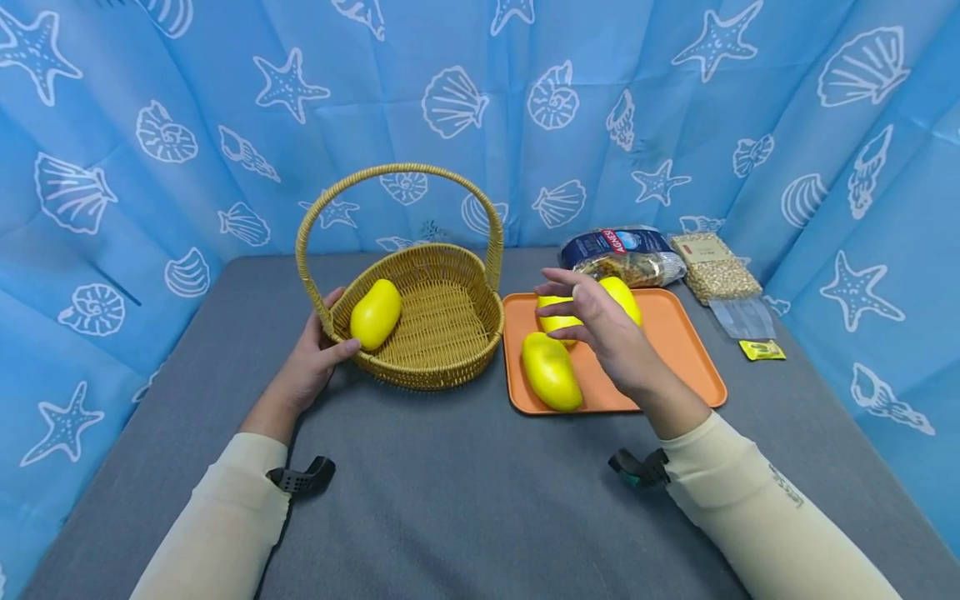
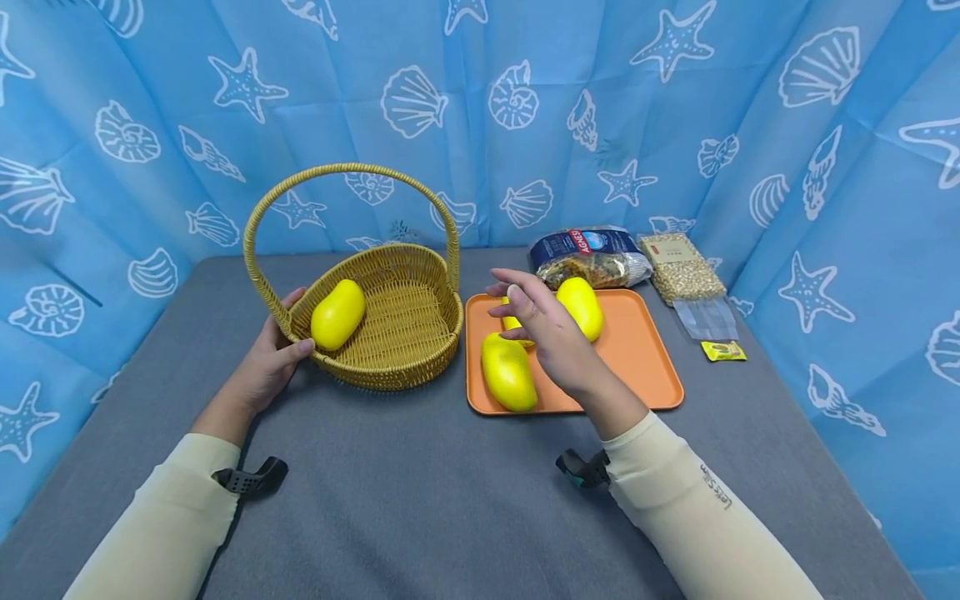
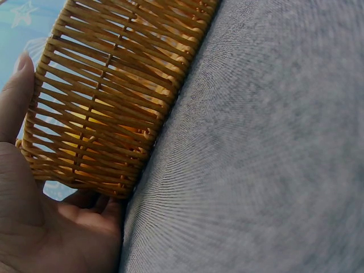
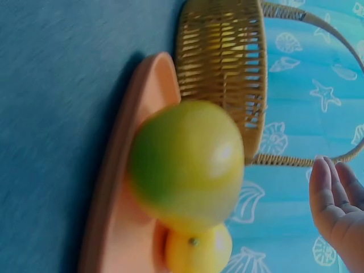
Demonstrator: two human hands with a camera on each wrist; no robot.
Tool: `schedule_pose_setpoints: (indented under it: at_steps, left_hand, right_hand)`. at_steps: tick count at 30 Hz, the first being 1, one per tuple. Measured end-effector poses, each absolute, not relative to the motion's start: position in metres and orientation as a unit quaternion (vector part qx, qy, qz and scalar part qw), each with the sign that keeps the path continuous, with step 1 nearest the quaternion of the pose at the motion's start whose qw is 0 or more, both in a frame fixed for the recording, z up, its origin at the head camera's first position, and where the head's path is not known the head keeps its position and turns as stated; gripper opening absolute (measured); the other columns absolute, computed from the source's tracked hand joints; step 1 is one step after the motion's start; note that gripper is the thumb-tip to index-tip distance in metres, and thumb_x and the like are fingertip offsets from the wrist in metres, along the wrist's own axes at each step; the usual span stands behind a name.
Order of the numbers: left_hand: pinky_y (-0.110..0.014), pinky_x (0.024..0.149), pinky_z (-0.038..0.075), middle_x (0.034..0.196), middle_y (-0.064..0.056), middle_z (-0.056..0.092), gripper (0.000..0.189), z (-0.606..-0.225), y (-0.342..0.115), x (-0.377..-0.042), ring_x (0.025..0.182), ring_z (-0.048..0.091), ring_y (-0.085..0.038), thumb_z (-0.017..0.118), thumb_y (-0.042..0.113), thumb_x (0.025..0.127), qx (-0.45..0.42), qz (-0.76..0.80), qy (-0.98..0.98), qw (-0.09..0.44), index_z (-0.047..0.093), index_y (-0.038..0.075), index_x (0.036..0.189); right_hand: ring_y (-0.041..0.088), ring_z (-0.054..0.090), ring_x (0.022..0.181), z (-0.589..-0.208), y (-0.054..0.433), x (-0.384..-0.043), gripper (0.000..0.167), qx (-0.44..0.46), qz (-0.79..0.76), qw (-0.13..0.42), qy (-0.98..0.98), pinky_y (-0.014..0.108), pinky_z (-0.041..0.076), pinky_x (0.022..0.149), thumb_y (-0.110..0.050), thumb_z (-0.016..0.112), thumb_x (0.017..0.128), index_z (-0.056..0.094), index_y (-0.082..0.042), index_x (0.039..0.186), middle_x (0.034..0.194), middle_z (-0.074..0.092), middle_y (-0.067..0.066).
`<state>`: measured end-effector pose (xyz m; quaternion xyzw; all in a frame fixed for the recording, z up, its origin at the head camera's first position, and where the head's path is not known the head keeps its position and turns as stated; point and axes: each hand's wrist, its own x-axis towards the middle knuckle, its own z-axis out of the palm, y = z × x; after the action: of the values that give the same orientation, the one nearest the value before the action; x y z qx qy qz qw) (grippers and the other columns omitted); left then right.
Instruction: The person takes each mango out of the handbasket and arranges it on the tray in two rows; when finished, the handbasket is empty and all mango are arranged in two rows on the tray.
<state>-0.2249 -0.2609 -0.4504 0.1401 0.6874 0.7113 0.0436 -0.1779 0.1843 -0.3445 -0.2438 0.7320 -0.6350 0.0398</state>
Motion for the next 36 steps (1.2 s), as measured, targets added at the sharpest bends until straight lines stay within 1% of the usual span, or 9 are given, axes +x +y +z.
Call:
schedule_pose_setpoints:
  at_steps: [5, 13, 17, 21, 24, 28, 30, 31, 36]
  left_hand:
    - [-0.026, 0.112, 0.038, 0.175, -0.015, 0.025, 0.088, -0.45, -0.26, -0.224, 0.152, 0.033, -0.03, 0.063, 0.003, 0.106, 0.139, 0.71, 0.689, 0.044, 0.012, 0.019, 0.175]
    - [-0.026, 0.112, 0.039, 0.174, -0.015, 0.025, 0.088, -0.449, -0.26, -0.224, 0.15, 0.034, -0.03, 0.063, 0.002, 0.106, 0.132, 0.71, 0.691, 0.046, 0.012, 0.02, 0.176]
    - [-0.026, 0.112, 0.039, 0.174, -0.014, 0.025, 0.087, -0.448, -0.26, -0.224, 0.151, 0.034, -0.03, 0.063, 0.003, 0.106, 0.131, 0.708, 0.692, 0.046, 0.013, 0.021, 0.175]
    - [-0.025, 0.112, 0.038, 0.175, -0.014, 0.024, 0.087, -0.448, -0.26, -0.224, 0.151, 0.033, -0.03, 0.061, 0.001, 0.106, 0.13, 0.708, 0.692, 0.046, 0.013, 0.021, 0.175]
    - [-0.025, 0.112, 0.038, 0.175, -0.015, 0.024, 0.087, -0.447, -0.26, -0.223, 0.15, 0.034, -0.029, 0.061, 0.0, 0.106, 0.132, 0.709, 0.691, 0.046, 0.013, 0.021, 0.175]
    - [-0.026, 0.112, 0.039, 0.174, -0.015, 0.024, 0.087, -0.446, -0.259, -0.223, 0.15, 0.034, -0.029, 0.061, 0.0, 0.106, 0.138, 0.711, 0.688, 0.045, 0.013, 0.019, 0.175]
    - [-0.026, 0.112, 0.039, 0.174, -0.016, 0.024, 0.087, -0.446, -0.259, -0.223, 0.149, 0.035, -0.029, 0.061, 0.0, 0.106, 0.14, 0.71, 0.688, 0.045, 0.012, 0.019, 0.175]
    - [-0.026, 0.112, 0.039, 0.174, -0.016, 0.025, 0.087, -0.446, -0.259, -0.222, 0.149, 0.035, -0.029, 0.061, 0.0, 0.106, 0.14, 0.71, 0.689, 0.045, 0.012, 0.019, 0.175]
    - [-0.026, 0.112, 0.039, 0.174, -0.016, 0.025, 0.088, -0.446, -0.26, -0.222, 0.149, 0.034, -0.029, 0.063, 0.001, 0.105, 0.136, 0.707, 0.692, 0.045, 0.013, 0.02, 0.175]
  right_hand:
    - [0.043, 0.052, 0.138, -0.339, 0.169, -0.18, 0.072, -0.256, -0.664, 0.054, 0.701, 0.047, 0.051, 0.103, -0.06, 0.036, 0.115, 0.04, -0.008, 0.166, 0.155, 0.05, 0.016]
    - [0.049, 0.05, 0.137, -0.339, 0.136, -0.19, 0.097, -0.277, -0.704, 0.074, 0.65, 0.048, 0.053, 0.1, -0.077, 0.044, 0.106, 0.037, -0.001, 0.165, 0.156, 0.047, 0.026]
    - [0.048, 0.051, 0.138, -0.342, 0.119, -0.196, 0.102, -0.279, -0.709, 0.09, 0.641, 0.052, 0.052, 0.101, -0.081, 0.046, 0.102, 0.037, -0.001, 0.166, 0.156, 0.047, 0.025]
    - [0.043, 0.054, 0.137, -0.347, 0.102, -0.202, 0.106, -0.273, -0.707, 0.113, 0.642, 0.057, 0.051, 0.103, -0.085, 0.047, 0.099, 0.037, -0.004, 0.167, 0.156, 0.048, 0.023]
    - [0.039, 0.056, 0.136, -0.351, 0.089, -0.208, 0.101, -0.264, -0.706, 0.13, 0.644, 0.06, 0.05, 0.105, -0.082, 0.044, 0.102, 0.037, -0.005, 0.167, 0.156, 0.049, 0.02]
    - [0.039, 0.056, 0.137, -0.355, 0.073, -0.216, 0.077, -0.246, -0.704, 0.147, 0.649, 0.062, 0.049, 0.106, -0.063, 0.035, 0.114, 0.038, -0.008, 0.167, 0.154, 0.052, 0.016]
    - [0.04, 0.056, 0.136, -0.357, 0.066, -0.221, 0.069, -0.234, -0.705, 0.153, 0.651, 0.061, 0.049, 0.106, -0.055, 0.033, 0.116, 0.039, -0.009, 0.166, 0.153, 0.053, 0.016]
    - [0.04, 0.057, 0.136, -0.358, 0.062, -0.224, 0.067, -0.227, -0.705, 0.155, 0.654, 0.061, 0.05, 0.105, -0.054, 0.033, 0.116, 0.041, -0.01, 0.166, 0.152, 0.054, 0.015]
    - [0.036, 0.06, 0.132, -0.36, 0.043, -0.235, 0.067, -0.198, -0.695, 0.16, 0.673, 0.055, 0.054, 0.102, -0.059, 0.038, 0.115, 0.045, -0.013, 0.163, 0.149, 0.057, 0.013]
